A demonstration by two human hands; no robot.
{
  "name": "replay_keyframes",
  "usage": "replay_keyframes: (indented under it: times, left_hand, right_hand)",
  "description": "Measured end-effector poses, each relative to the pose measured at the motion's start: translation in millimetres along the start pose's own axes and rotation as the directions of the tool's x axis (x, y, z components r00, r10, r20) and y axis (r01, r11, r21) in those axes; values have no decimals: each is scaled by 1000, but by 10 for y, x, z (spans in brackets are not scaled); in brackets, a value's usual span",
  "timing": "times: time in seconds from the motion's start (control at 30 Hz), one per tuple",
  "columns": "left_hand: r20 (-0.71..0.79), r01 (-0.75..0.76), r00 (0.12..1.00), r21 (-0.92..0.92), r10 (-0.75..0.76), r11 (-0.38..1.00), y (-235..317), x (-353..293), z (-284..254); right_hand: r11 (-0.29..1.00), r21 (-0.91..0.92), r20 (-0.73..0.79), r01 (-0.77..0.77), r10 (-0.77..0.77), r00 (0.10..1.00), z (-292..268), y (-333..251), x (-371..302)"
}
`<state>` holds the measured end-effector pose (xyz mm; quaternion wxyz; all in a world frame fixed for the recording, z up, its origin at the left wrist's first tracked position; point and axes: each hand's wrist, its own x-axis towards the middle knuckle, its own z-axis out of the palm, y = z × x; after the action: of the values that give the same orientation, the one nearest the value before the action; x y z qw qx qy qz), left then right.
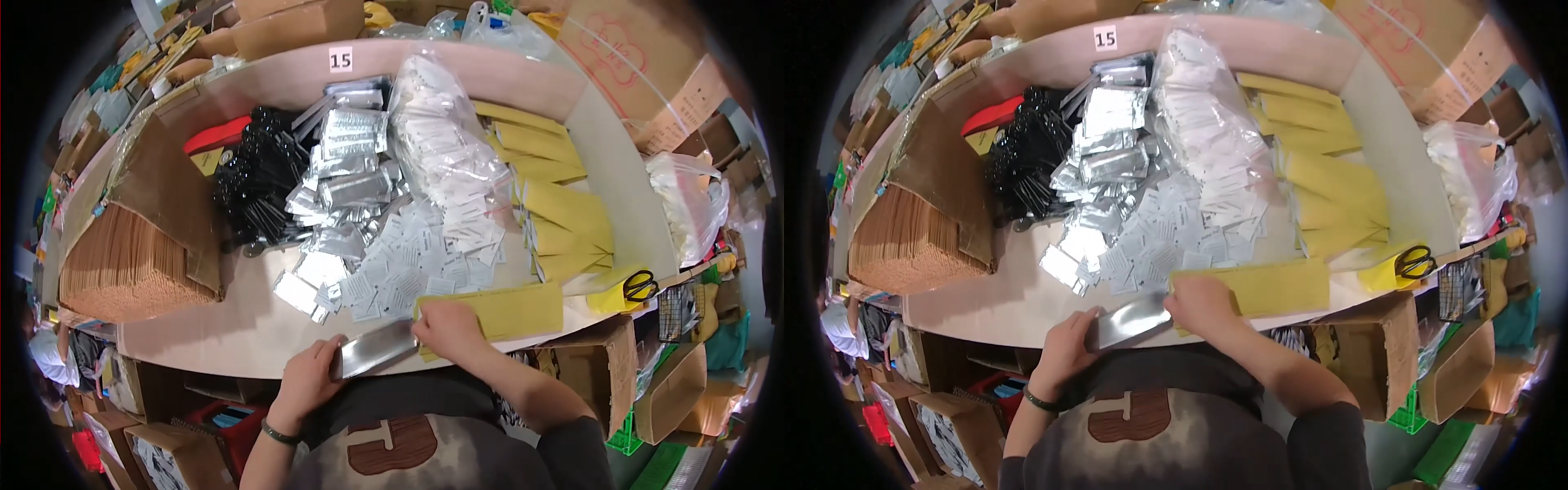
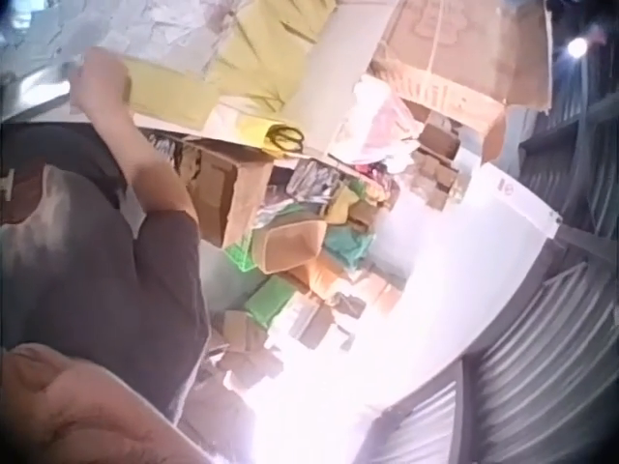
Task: Packaging small silver and black packets into yellow envelopes at a warehouse workstation.
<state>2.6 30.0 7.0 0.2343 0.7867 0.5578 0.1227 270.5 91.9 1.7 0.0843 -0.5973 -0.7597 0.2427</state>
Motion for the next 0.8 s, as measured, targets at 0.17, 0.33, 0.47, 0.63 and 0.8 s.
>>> replay_keyframes:
  times: [0.17,0.33,0.47,0.63,0.8]
  left_hand:
    - [146,-96,986,76,84,993,-26,209,-35]
    - [-119,-581,811,-42,573,813,770,366,-710]
    - [-457,-931,337,-291,823,220,1909,307,-1068]
    - [-929,-897,339,-271,151,349,2261,158,-1064]
    - [-774,-903,396,-230,494,364,1812,-23,-1053]
  right_hand:
    - [989,92,111,120,-130,985,279,-327,-64]
    - [947,-209,-360,245,-307,881,-148,728,682]
    - [954,293,-313,-58,153,937,-721,1630,962]
    - [903,-409,-378,135,-302,875,-545,1467,916]
    - [920,-330,-506,209,-360,784,-519,1348,885]
